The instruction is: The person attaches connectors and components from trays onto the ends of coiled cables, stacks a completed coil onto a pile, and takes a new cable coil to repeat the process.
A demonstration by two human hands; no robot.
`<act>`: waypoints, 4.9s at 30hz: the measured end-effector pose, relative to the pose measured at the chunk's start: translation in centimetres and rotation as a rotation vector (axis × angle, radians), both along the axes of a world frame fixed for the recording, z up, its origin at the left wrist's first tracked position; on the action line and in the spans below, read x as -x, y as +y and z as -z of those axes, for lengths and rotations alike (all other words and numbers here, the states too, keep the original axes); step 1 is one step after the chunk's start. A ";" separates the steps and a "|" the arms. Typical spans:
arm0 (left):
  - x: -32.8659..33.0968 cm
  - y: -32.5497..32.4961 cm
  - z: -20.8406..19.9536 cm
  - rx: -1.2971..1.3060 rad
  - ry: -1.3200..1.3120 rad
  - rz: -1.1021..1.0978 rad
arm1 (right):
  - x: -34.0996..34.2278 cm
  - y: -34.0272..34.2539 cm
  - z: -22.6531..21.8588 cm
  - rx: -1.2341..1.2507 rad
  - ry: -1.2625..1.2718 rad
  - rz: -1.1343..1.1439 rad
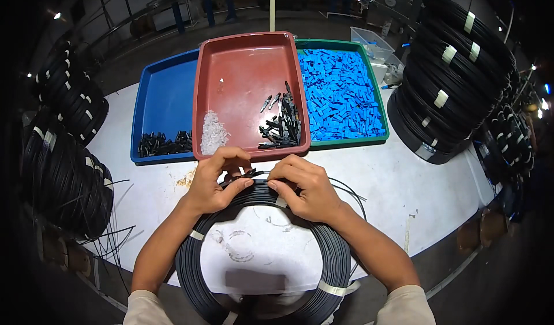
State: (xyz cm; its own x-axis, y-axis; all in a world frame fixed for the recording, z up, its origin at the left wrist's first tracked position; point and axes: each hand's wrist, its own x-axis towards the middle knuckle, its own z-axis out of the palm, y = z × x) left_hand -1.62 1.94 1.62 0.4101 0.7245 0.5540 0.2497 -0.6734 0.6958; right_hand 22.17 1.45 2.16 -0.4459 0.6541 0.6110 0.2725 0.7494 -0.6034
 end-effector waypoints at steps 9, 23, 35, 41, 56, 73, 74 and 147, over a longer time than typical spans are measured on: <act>-0.1 0.0 0.0 -0.183 0.028 -0.044 | -0.3 0.1 0.2 0.087 0.014 0.045; -0.1 0.5 0.3 -0.402 0.077 0.009 | -0.2 0.1 0.2 0.106 0.009 0.040; 0.1 0.3 1.0 -0.258 -0.025 -0.003 | 0.0 0.4 0.6 0.079 -0.011 0.005; -0.1 0.5 0.7 -0.270 -0.018 0.024 | -0.1 0.3 0.7 0.108 -0.038 -0.006; -0.4 0.4 0.1 -0.353 0.042 -0.003 | -0.1 0.3 0.5 0.088 -0.031 0.035; -1.0 -0.4 -0.4 0.152 -0.124 -0.037 | 0.2 0.1 0.4 -0.228 -0.041 0.075; -1.0 -0.5 -0.5 0.133 -0.081 -0.041 | 0.2 0.1 0.4 -0.261 -0.058 0.079; -0.9 -0.8 -0.7 -0.078 -0.013 -0.052 | 0.2 -0.2 0.4 -0.387 -0.016 0.121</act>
State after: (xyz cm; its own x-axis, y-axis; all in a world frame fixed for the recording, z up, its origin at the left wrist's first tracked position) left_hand -0.67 1.16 2.36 0.3661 0.6990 0.6143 0.2770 -0.7121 0.6452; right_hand 21.92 1.23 1.76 -0.3915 0.4254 0.8159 0.3800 0.8823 -0.2777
